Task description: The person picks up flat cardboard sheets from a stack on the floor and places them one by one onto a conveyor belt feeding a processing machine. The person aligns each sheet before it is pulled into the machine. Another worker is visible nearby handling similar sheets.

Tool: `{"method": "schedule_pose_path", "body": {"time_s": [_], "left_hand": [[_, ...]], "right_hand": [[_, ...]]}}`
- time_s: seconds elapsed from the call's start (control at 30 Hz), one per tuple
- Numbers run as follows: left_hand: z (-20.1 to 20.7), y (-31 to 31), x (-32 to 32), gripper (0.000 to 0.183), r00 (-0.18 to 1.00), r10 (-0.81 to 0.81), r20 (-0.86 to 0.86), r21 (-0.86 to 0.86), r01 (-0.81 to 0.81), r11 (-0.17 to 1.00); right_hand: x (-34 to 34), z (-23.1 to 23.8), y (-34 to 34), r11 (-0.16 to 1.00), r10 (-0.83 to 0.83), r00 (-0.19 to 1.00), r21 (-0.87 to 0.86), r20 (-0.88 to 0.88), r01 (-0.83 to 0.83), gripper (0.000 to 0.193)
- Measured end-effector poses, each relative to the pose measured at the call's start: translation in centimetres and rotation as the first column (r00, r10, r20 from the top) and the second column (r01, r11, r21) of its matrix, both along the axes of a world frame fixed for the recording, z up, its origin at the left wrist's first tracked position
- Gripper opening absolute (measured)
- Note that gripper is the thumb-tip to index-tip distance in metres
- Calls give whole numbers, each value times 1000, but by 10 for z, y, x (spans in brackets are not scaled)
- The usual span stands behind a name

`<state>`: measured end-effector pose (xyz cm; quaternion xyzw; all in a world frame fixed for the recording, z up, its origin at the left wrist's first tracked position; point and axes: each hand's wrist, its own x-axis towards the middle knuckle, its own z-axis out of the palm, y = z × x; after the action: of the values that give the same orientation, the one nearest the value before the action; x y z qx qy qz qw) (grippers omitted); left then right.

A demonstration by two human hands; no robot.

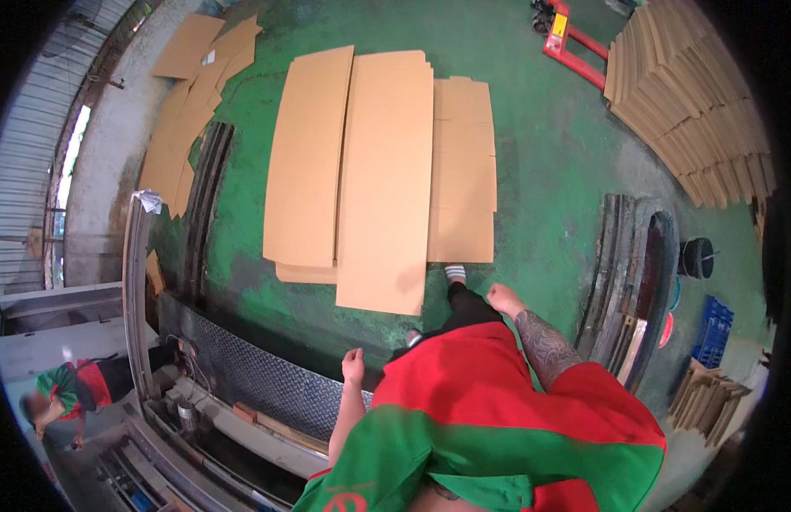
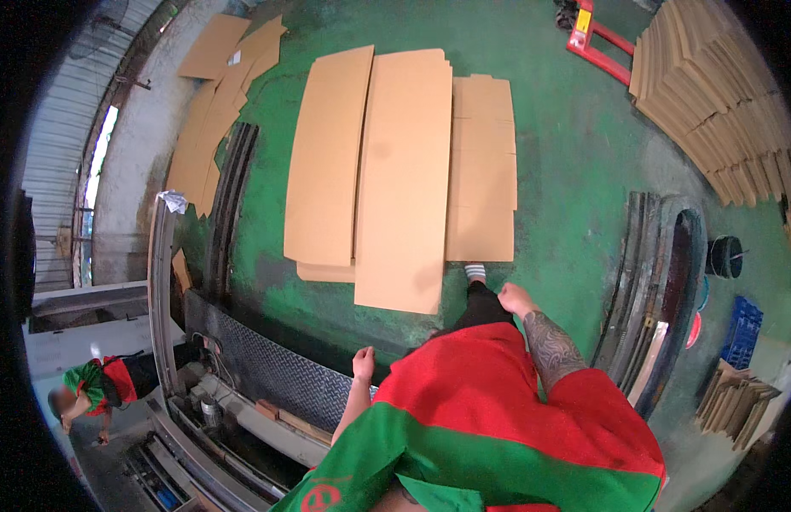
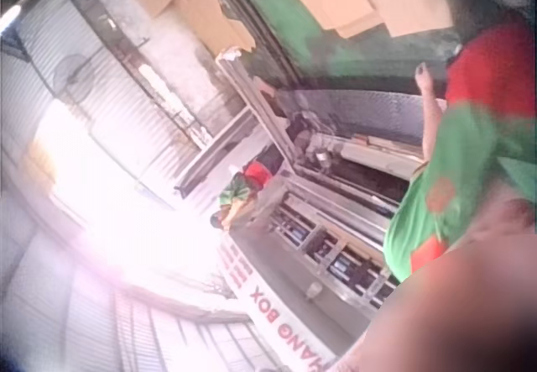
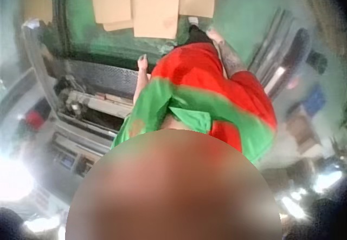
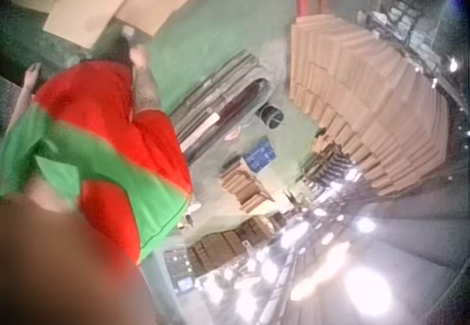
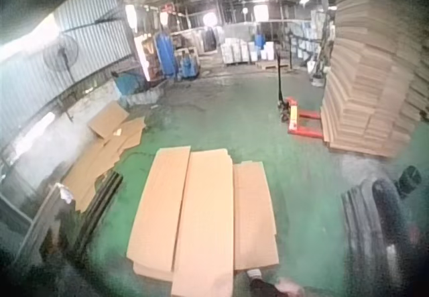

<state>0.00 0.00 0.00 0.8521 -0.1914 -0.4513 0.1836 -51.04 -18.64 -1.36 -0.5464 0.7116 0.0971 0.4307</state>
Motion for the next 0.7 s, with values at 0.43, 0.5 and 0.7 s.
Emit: {"method": "schedule_pose_path", "body": {"time_s": [0.43,0.5,0.7], "left_hand": [[80,3,-35,36,973,130,191,17,-136,991],[83,2,-37,34,983,94,155,-92,-80,993],[69,-7,-40,27,988,90,124,-62,-82,995]], "right_hand": [[-71,-20,-81,998,-48,999,47,7,47,31],[-71,-16,-79,999,-30,998,27,50,28,31],[-67,-10,-55,996,-30,997,82,70,24,34]]}}
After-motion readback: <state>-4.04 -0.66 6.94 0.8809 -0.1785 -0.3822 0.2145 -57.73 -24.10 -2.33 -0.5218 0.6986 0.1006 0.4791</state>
